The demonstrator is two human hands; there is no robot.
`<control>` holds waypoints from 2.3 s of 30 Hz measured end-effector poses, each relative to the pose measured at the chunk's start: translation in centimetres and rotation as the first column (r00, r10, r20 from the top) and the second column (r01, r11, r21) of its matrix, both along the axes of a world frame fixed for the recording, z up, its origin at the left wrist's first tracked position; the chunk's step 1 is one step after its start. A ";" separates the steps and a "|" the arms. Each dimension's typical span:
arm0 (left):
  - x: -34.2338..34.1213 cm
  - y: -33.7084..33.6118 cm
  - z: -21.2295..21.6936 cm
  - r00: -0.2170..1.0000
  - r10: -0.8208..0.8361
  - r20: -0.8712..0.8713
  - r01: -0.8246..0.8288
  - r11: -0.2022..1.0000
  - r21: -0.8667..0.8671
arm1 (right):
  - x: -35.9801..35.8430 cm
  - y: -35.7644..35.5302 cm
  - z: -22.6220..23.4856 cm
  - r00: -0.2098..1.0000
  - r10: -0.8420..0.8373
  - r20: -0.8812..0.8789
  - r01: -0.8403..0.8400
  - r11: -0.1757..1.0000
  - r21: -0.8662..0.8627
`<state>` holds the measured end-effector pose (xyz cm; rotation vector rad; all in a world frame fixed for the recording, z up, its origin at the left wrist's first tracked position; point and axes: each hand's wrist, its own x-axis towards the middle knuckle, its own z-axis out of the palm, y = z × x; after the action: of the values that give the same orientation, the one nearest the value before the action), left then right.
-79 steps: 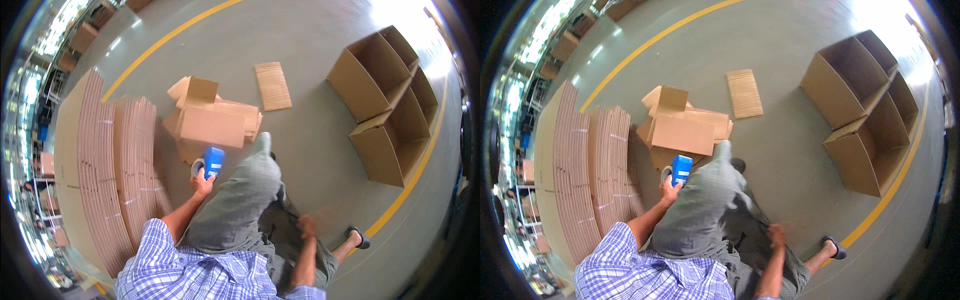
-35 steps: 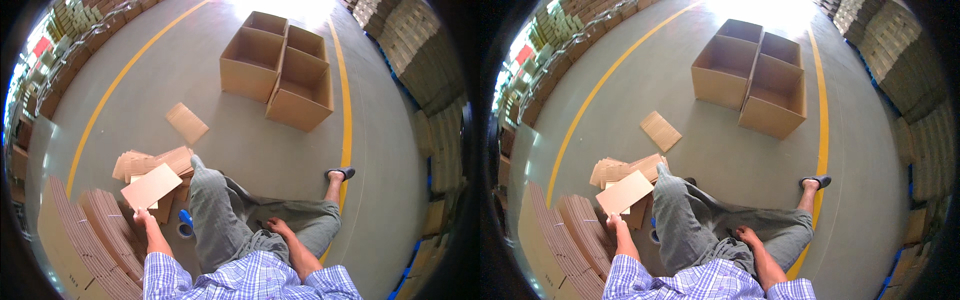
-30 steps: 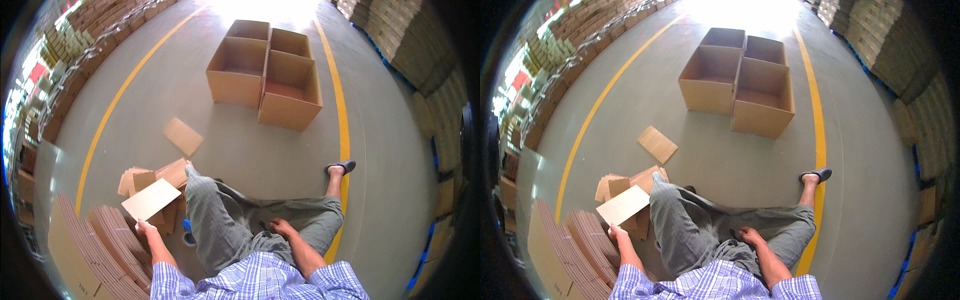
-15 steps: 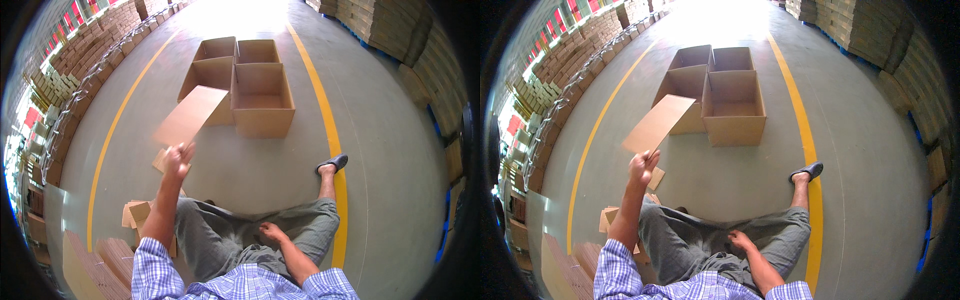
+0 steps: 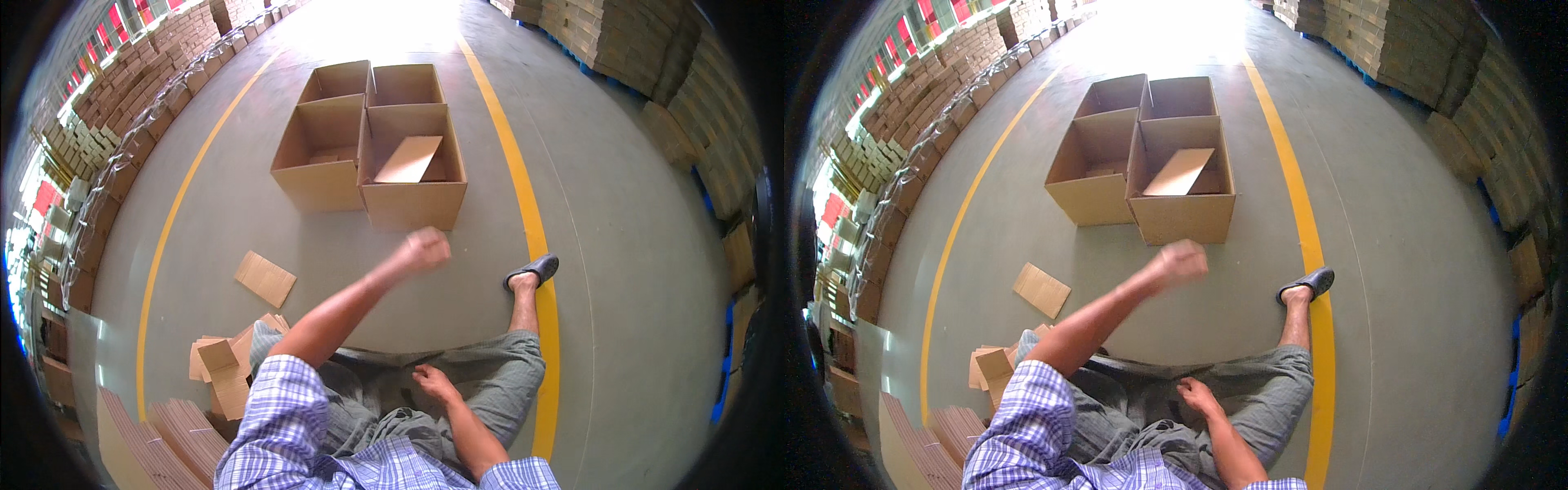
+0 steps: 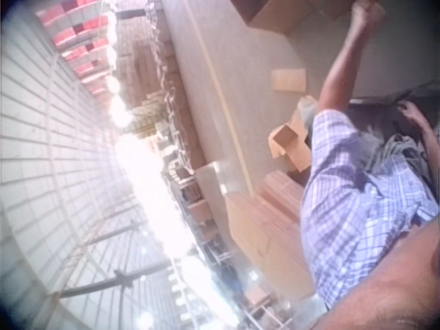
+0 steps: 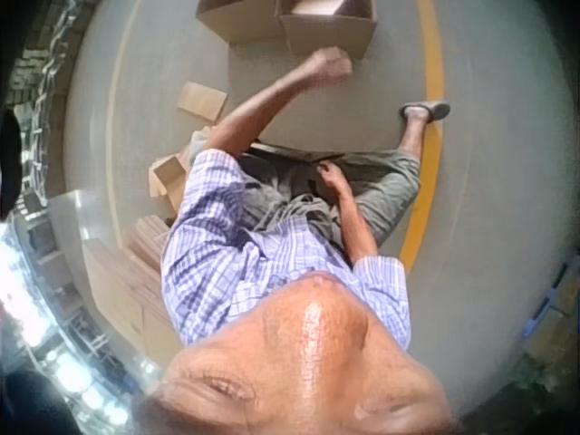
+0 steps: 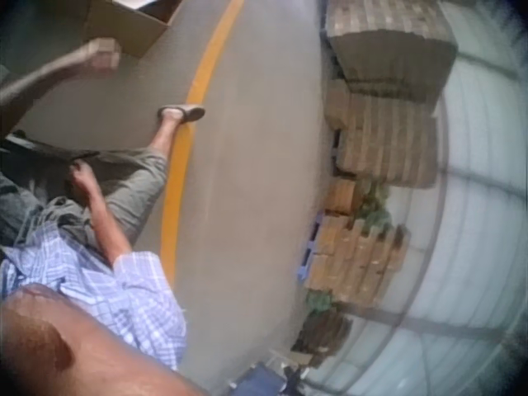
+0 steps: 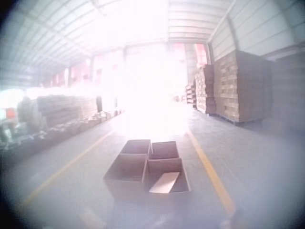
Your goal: The person sits on the floor and assembles flat cardboard sheets into boxes. They fold the panels into shape and seal the seams using a handheld tape dispenser. Completed boxes are placed aside in a small stack.
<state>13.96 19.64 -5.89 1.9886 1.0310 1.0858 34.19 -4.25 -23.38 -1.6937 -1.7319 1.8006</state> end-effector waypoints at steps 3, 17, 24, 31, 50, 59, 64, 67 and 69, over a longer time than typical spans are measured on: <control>1.8 -11.8 -2.9 0.657 -0.708 -0.259 0.614 0.702 -0.361 | -0.2 0.1 -0.1 0.999 0.019 0.037 -0.019 1.000 -0.001; -5.4 -38.6 5.2 0.892 0.437 0.119 -0.348 0.829 -0.438 | 1.2 -2.2 -4.1 0.987 0.152 0.043 -0.147 0.983 -0.113; -13.8 -53.8 17.7 0.014 1.000 -0.013 -0.999 0.015 0.052 | 1.7 2.5 -3.0 0.788 0.609 0.089 -0.607 0.793 -0.043; -17.5 -63.3 23.4 -0.779 0.497 -0.382 -0.615 -0.490 0.618 | 6.9 9.8 -5.9 0.956 -0.017 0.293 0.127 0.925 -0.359; -12.8 -86.7 25.7 -0.318 0.476 -0.820 -0.754 -0.651 -0.086 | 2.7 7.5 -5.0 0.985 0.173 -0.021 -0.171 0.940 -0.296; -14.5 -85.3 27.5 -0.116 0.346 -0.931 -0.796 -0.593 -0.121 | 2.0 8.1 -6.7 0.963 0.269 -0.003 -0.261 0.929 -0.264; -17.3 -80.2 25.5 -0.365 0.414 -0.834 -0.838 -0.536 0.100 | 2.4 8.5 -8.4 0.938 0.347 -0.001 -0.338 0.914 -0.223; -23.8 -76.0 22.7 -0.437 0.486 -0.757 -0.851 -0.497 0.172 | 2.8 8.5 -8.4 0.933 0.361 0.003 -0.351 0.907 -0.232; -29.3 -73.1 21.5 -0.465 0.450 -0.762 -0.827 -0.529 0.191 | 3.1 8.2 -7.8 0.940 0.327 -0.096 -0.341 0.911 -0.230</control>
<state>-15.32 -53.48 15.60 -0.0288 3.2617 0.2558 37.25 3.98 -31.17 -1.4731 -1.9425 2.2689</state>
